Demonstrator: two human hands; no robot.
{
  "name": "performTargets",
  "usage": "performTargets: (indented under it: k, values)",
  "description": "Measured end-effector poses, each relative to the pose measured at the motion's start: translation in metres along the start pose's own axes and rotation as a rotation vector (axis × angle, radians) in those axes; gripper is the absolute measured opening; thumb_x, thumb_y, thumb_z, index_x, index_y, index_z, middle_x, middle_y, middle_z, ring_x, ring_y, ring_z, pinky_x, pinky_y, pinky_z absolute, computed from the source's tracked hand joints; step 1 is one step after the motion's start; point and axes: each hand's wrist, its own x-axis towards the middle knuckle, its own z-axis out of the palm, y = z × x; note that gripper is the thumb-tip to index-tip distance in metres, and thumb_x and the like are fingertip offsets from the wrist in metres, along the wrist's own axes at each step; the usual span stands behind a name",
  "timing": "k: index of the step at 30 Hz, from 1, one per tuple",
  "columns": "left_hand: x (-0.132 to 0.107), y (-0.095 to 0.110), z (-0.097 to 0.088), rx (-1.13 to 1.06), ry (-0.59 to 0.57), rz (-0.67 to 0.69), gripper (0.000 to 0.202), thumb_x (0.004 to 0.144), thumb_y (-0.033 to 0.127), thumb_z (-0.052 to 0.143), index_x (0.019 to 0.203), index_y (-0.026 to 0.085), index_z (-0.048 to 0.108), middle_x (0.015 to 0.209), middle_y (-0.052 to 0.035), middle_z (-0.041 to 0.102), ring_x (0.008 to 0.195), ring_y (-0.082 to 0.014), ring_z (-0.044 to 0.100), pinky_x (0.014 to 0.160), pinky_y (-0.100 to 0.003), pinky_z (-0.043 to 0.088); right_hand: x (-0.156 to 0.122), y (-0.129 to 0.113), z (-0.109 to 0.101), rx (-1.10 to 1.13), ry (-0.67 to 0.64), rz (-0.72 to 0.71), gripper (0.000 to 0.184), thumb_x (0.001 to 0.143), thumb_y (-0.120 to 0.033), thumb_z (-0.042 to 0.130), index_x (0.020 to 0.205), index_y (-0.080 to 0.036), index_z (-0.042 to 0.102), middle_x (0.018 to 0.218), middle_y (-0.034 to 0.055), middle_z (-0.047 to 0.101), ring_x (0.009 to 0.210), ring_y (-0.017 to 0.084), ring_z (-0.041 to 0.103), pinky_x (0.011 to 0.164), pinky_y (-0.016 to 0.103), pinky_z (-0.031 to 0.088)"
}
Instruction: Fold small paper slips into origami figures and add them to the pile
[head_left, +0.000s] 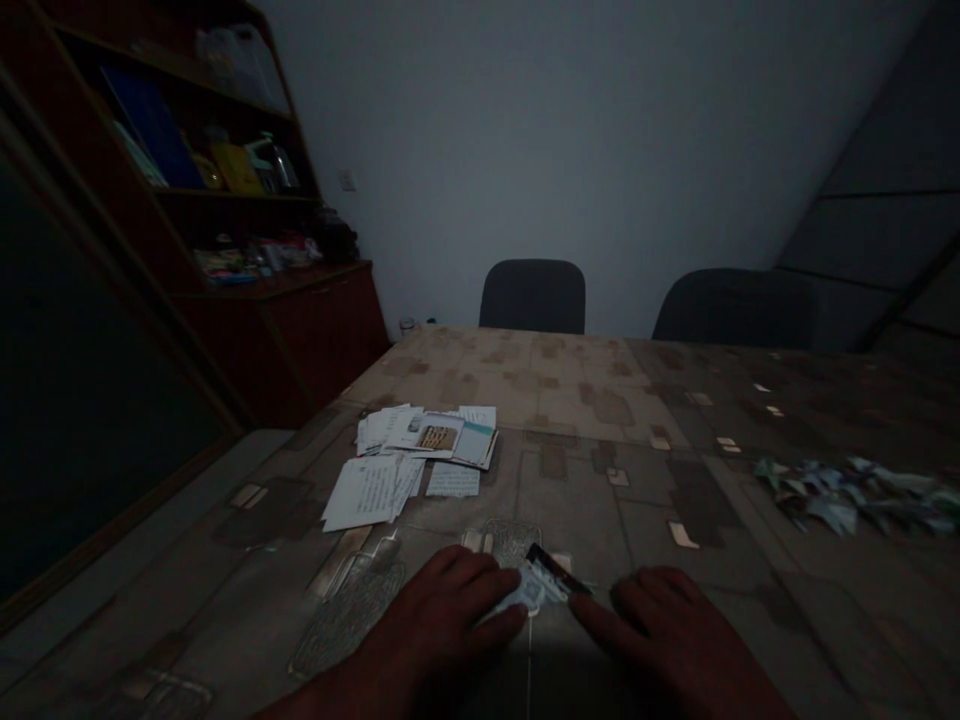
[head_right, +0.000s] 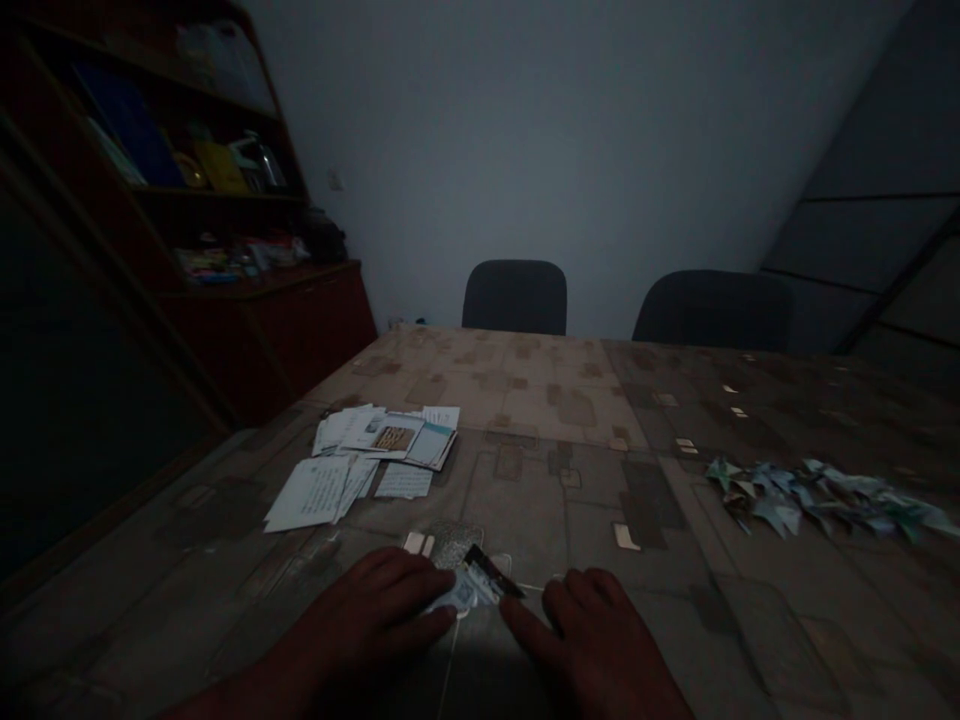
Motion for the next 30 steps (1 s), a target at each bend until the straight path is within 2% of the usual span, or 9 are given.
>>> performTargets:
  k: [2,5,9,12,17,23,26,30]
  values:
    - [-0.003,-0.001,0.003,-0.022,0.027,-0.025,0.027,0.094,0.021,0.053,0.119,0.032,0.055,0.117,-0.0028,0.066,0.102,-0.0198,0.059,0.086,-0.036,0.048,0.000,-0.001,0.001,-0.012,0.001,0.018,0.028,0.092,-0.027,0.055,0.120,-0.029,0.055,0.076,-0.0002,0.064,0.067,0.019,0.056,0.068,0.034,0.034]
    - [-0.005,-0.001,0.007,-0.045,0.091,-0.159,0.027,0.095,0.024,0.051,0.120,0.029,0.055,0.109,-0.0044,0.069,0.096,-0.0195,0.062,0.081,-0.034,0.051,0.005,-0.003,0.004,-0.049,0.040,-0.020,0.028,0.091,-0.029,0.055,0.119,-0.028,0.056,0.074,0.0001,0.064,0.065,0.019,0.055,0.067,0.034,0.034]
    - [-0.005,0.002,0.003,-0.029,0.049,-0.004,0.028,0.095,0.020,0.050,0.121,0.029,0.054,0.121,-0.0037,0.066,0.105,-0.0202,0.059,0.088,-0.036,0.050,0.016,-0.008,0.008,-0.112,0.153,-0.114,0.029,0.086,-0.027,0.059,0.115,-0.030,0.057,0.064,-0.0019,0.064,0.058,0.019,0.052,0.064,0.034,0.031]
    - [-0.002,0.006,-0.001,-0.020,0.050,-0.009,0.026,0.097,0.016,0.046,0.118,0.027,0.057,0.118,-0.0038,0.068,0.104,-0.0188,0.060,0.088,-0.034,0.050,0.022,-0.012,0.007,-0.144,0.170,-0.096,0.032,0.080,-0.024,0.065,0.110,-0.033,0.059,0.060,-0.0035,0.063,0.055,0.019,0.051,0.061,0.033,0.029]
    - [0.004,0.007,-0.005,-0.052,0.009,-0.007,0.027,0.096,0.013,0.045,0.116,0.026,0.059,0.114,-0.0029,0.069,0.100,-0.0181,0.061,0.090,-0.036,0.049,0.020,-0.012,0.006,-0.096,0.074,-0.087,0.039,0.074,-0.023,0.070,0.111,-0.029,0.058,0.067,-0.0041,0.067,0.059,0.019,0.055,0.063,0.033,0.031]
    - [0.003,0.006,-0.008,-0.085,-0.002,0.009,0.031,0.095,0.011,0.046,0.121,0.025,0.054,0.118,-0.0048,0.068,0.103,-0.0195,0.060,0.090,-0.037,0.048,0.006,0.000,0.009,-0.079,0.111,-0.031,0.036,0.075,-0.019,0.067,0.109,-0.028,0.059,0.063,-0.0047,0.064,0.057,0.019,0.055,0.065,0.035,0.029]
    - [-0.001,0.004,-0.003,-0.062,0.004,0.019,0.028,0.096,0.012,0.045,0.119,0.024,0.055,0.118,-0.0051,0.068,0.103,-0.0197,0.059,0.091,-0.037,0.047,-0.002,0.004,0.002,-0.086,0.059,-0.016,0.040,0.074,-0.019,0.069,0.112,-0.028,0.059,0.066,-0.0046,0.065,0.058,0.019,0.058,0.066,0.035,0.029]
    - [0.001,0.000,0.007,-0.025,0.022,0.037,0.021,0.095,0.013,0.047,0.112,0.022,0.057,0.115,-0.0056,0.068,0.101,-0.0207,0.059,0.089,-0.037,0.046,-0.007,0.006,-0.002,-0.096,0.009,0.014,0.046,0.069,-0.011,0.067,0.111,-0.028,0.060,0.067,-0.0048,0.067,0.058,0.018,0.060,0.066,0.034,0.031]
